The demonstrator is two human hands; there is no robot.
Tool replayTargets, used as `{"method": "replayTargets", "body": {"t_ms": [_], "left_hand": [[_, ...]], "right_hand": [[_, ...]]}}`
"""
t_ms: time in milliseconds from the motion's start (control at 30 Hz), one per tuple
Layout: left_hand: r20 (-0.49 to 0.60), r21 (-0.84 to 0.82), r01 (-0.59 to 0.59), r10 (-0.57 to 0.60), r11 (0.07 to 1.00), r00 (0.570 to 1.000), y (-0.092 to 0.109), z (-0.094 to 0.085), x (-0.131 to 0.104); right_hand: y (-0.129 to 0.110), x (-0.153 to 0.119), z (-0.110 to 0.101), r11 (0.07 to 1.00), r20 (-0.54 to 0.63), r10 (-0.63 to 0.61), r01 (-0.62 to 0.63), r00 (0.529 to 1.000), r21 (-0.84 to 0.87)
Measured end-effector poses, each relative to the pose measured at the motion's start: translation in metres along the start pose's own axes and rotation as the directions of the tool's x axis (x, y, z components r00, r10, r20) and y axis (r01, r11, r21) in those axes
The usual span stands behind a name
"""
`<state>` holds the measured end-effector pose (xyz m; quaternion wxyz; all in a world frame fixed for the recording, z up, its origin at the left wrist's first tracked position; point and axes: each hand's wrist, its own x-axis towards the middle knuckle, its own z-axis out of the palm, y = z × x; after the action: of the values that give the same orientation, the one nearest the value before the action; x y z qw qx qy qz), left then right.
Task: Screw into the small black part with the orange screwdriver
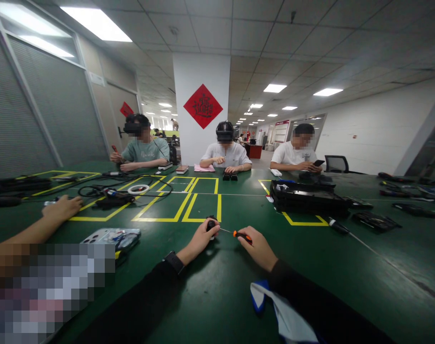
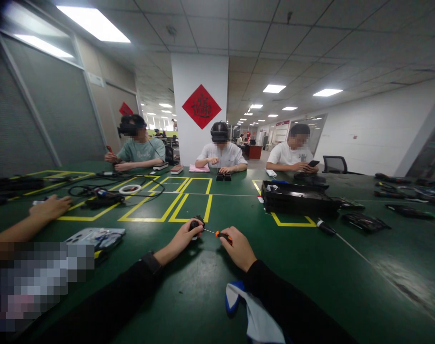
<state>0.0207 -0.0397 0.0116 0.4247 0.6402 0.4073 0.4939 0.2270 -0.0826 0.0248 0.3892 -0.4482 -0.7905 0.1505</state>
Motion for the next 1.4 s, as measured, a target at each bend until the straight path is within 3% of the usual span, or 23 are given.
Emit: {"method": "replayTargets", "body": {"t_ms": [333, 633, 833, 1100, 1400], "left_hand": [[0.024, -0.014, -0.003, 0.003, 1.000, 1.000, 0.001, 0.000, -0.001], [0.011, 0.005, -0.035, 0.035, 0.999, 0.999, -0.006, -0.001, 0.002], [0.016, 0.087, -0.044, 0.042, 0.995, 0.999, -0.006, -0.002, 0.001], [0.027, 0.025, -0.032, 0.031, 0.999, 0.999, -0.006, -0.002, 0.003], [0.043, 0.043, -0.042, 0.040, 0.998, 0.998, -0.005, -0.003, 0.001]], "right_hand": [[0.006, 0.000, 0.004, 0.999, -0.006, 0.044, -0.044, 0.999, -0.026], [-0.004, -0.002, 0.000, 0.999, -0.010, -0.031, 0.031, 0.999, -0.010], [-0.001, -0.002, 0.003, 0.997, -0.004, 0.049, -0.049, 0.999, -0.058], [0.001, -0.003, 0.003, 0.995, 0.014, 0.012, -0.010, 1.000, -0.097], [0.004, -0.002, 0.005, 0.992, -0.006, 0.091, -0.091, 0.996, -0.083]]}}
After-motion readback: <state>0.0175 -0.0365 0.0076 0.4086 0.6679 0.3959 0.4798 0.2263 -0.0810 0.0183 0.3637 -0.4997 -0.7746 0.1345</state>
